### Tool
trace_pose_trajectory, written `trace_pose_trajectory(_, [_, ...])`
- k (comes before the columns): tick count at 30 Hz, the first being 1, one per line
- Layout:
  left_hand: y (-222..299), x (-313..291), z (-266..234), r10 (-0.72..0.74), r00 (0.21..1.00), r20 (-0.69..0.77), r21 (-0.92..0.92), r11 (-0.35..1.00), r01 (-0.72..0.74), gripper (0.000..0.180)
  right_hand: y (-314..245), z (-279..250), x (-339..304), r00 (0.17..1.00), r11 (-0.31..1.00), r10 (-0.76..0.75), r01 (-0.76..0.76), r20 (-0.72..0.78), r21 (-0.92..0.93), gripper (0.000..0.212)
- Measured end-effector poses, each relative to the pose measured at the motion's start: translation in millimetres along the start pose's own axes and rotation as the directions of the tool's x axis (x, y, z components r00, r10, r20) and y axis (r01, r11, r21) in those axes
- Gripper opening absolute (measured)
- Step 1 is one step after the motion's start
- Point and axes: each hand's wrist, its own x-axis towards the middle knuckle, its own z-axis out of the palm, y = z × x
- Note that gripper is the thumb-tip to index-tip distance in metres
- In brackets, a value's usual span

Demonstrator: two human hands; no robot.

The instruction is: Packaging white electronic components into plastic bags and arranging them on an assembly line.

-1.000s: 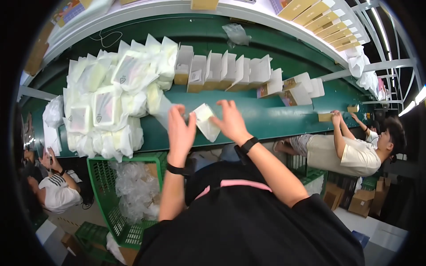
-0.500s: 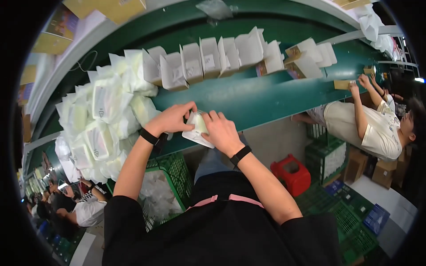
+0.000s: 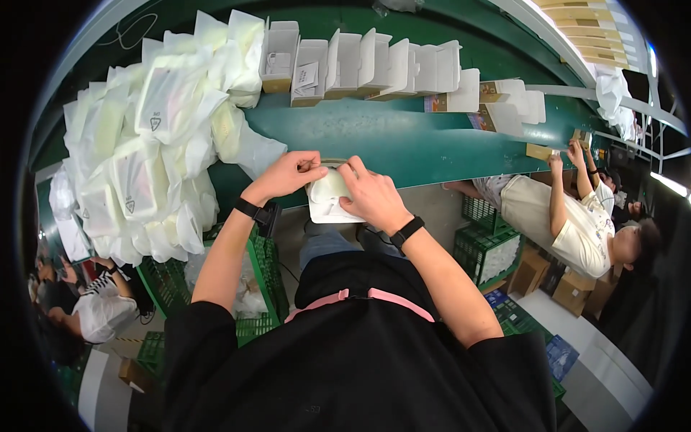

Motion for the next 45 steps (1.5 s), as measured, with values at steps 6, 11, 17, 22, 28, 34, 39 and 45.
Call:
trace_pose_trajectory(6, [9.7, -25.3, 1.9, -0.121, 0.992, 0.034, -0.232, 0.964, 0.126, 0.025, -7.6, -7.2, -2.9, 0.998, 0.998, -0.056, 0.056, 0.0, -0.029, 0.041])
trace_pose_trajectory(11, [8.3, -21.3, 27.2, -0.086, 0.973, -0.212, -0.199, 0.979, 0.043, 0.021, -19.2, -10.8, 8.4, 0.963, 0.985, -0.099, 0.13, 0.251, -0.111, 0.039])
trace_pose_trajectory(17, [14.1, -25.7, 36.6, 0.092, 0.886, -0.455, 0.149, 0.989, -0.026, 0.019, -10.5, 8.3, -6.5, 0.947, 0.979, -0.178, 0.145, 0.267, 0.14, 0.044])
trace_pose_trajectory(22, [29.8, -27.9, 37.1, -0.004, 0.904, -0.427, 0.361, 0.916, 0.175, 0.027, -3.1, -13.3, 2.3, 0.904, 0.988, -0.091, 0.031, 0.419, 0.149, 0.046])
trace_pose_trajectory(28, [46.3, -31.1, 38.1, -0.115, 0.916, -0.385, 0.344, 0.903, 0.258, 0.038, -16.2, 7.7, 11.4, 0.91, 0.96, -0.122, 0.209, 0.395, -0.186, 0.066])
trace_pose_trajectory(34, [52.2, -20.8, 78.1, -0.144, 0.776, -0.614, 0.371, 0.816, 0.444, 0.042, -0.2, 2.1, -18.2, 0.924, 0.922, -0.339, 0.364, 0.177, -0.132, 0.062])
trace_pose_trajectory(39, [52.4, -23.4, 90.9, -0.155, 0.761, -0.63, 0.242, 0.892, 0.382, 0.033, -9.6, -17.1, -30.9, 0.958, 0.975, -0.223, 0.22, 0.178, 0.038, 0.057])
trace_pose_trajectory(45, [26.9, -44.1, 80.6, -0.141, 0.834, -0.534, -0.066, 0.99, 0.126, 0.024, -6.7, 2.6, -26.9, 0.953, 0.971, -0.214, 0.231, 0.214, -0.057, 0.056])
